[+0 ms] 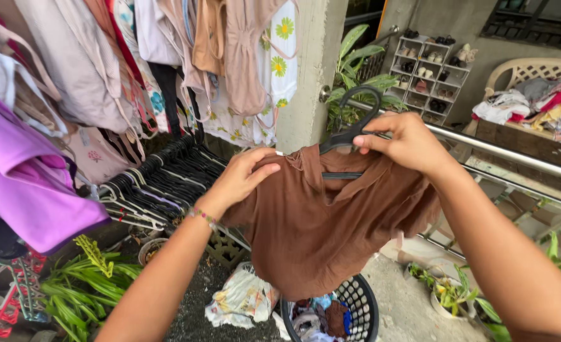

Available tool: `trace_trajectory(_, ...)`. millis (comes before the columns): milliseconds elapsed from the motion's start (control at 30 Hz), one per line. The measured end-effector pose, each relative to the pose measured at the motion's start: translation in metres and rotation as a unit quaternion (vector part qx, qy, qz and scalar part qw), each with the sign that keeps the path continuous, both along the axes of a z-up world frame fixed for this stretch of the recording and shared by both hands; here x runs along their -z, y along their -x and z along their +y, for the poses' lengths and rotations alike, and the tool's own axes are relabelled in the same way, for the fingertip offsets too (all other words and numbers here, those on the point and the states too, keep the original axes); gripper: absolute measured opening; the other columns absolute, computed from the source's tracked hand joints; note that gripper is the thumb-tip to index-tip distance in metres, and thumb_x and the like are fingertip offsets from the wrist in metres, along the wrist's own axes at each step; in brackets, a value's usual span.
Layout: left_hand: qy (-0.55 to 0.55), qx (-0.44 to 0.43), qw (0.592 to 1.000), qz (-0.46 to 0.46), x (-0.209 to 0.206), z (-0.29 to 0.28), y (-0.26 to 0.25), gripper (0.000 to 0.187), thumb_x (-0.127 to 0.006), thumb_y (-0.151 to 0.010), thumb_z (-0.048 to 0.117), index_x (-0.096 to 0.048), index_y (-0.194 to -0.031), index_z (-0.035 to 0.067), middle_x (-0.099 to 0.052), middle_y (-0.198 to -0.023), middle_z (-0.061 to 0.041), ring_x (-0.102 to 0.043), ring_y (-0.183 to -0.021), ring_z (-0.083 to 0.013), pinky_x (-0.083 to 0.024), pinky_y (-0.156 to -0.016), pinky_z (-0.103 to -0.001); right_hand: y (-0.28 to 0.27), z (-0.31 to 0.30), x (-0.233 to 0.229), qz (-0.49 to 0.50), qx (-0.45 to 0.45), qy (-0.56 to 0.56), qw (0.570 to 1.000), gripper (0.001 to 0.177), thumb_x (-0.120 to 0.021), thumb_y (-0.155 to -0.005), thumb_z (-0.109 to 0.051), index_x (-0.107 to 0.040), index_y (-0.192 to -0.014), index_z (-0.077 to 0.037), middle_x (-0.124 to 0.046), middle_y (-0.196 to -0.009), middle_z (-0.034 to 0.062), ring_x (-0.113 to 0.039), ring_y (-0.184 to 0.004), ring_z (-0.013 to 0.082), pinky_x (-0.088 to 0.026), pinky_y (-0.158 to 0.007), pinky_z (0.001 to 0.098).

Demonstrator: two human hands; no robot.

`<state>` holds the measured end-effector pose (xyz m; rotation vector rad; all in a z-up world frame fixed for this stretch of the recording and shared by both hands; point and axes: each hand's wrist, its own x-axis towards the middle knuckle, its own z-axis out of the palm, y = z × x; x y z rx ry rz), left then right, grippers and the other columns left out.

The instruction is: The person takes wet clothes from a laundry basket and hangs them on a clothes rack using hangers and clips. They handle a brown t-shirt, a brown top, a white t-shirt, and several undergarments, placing each item on the rack.

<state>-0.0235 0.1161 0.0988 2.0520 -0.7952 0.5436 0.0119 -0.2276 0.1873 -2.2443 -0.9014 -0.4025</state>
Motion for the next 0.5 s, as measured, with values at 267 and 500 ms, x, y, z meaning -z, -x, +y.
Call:
trace_trajectory(267,0.173,-0.033,0.984,-0.021,-0.003,0.005,0.011,0.021,-0.072,-0.096,0.017,-0.078,-0.11,0.003,-0.063,-0.096,-0.004,-0.06,-0.091,-0.0134,-0.048,-0.082,-0.026,0.002,-0.007,-0.004,0.021,0.027,0.037,0.999,0.019,-0.078,-0.087,-0.025,-0.082,-0.089,-0.006,-0.075,-0.081,0.0094,-0.066,-0.08,0.0181,-0.052,-0.077,0.0347)
trace_trajectory(500,0.157,-0.105,0.981,-0.032,-0.02,0.041,0.022,0.021,-0.073,-0.098,0.018,-0.079,-0.112,0.005,-0.07,-0.104,-0.006,-0.064,-0.1,-0.0145,-0.049,-0.094,-0.028,-0.01,-0.008,0.02,0.08,0.01,-0.123,0.989,0.018,-0.074,-0.094,-0.02,-0.079,-0.089,-0.003,-0.071,-0.086,0.0035,-0.064,-0.084,0.0123,-0.05,-0.08,0.0283)
